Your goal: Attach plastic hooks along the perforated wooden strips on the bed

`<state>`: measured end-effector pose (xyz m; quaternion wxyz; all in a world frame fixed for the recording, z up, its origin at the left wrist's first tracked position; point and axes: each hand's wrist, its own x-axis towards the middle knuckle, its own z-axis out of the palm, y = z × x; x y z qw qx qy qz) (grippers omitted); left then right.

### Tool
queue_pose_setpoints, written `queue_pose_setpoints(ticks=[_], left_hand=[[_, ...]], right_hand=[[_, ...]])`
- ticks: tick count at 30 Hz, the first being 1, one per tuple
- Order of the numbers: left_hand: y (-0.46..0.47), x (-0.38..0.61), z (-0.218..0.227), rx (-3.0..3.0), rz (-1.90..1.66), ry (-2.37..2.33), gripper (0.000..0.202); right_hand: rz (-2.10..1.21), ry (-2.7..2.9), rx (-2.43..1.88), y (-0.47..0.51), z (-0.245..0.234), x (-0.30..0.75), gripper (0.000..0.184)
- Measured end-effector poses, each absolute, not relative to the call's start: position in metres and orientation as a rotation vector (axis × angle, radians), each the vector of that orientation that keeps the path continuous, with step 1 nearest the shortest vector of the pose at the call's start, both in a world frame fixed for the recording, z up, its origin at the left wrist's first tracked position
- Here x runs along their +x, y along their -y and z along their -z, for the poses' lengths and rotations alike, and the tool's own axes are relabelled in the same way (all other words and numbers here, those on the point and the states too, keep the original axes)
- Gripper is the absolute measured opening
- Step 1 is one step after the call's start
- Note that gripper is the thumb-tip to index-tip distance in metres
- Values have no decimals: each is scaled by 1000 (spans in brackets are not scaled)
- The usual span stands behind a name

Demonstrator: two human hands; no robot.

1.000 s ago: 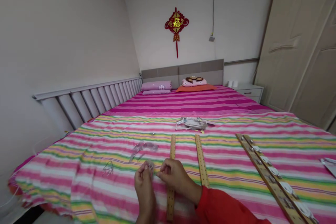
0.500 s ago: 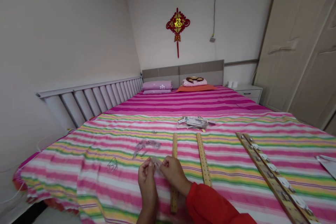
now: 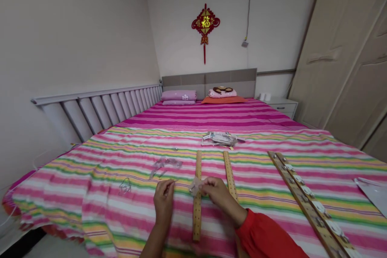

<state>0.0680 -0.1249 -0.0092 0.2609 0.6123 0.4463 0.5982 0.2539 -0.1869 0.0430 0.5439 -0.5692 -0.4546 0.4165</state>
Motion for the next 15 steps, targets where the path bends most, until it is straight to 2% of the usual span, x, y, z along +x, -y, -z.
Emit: queue_pose_setpoints(ticks=[4,7,10,15], left_hand=[[131,70,12,1609,-1574,-1202,21],[128,68,9,1158,-1513,-1242,23],[118,64,5,705,-1291,-1207,16],[103,59,3,567,-1096,-1234,16]], right_hand=[[-1061,1016,-1332,219,-43,272,18],[-1138,865,-1303,245,-41,279,19],[-1174,746,-1253,265,-43,281,20],[-1193,706,-1245,282,-46,284,23]])
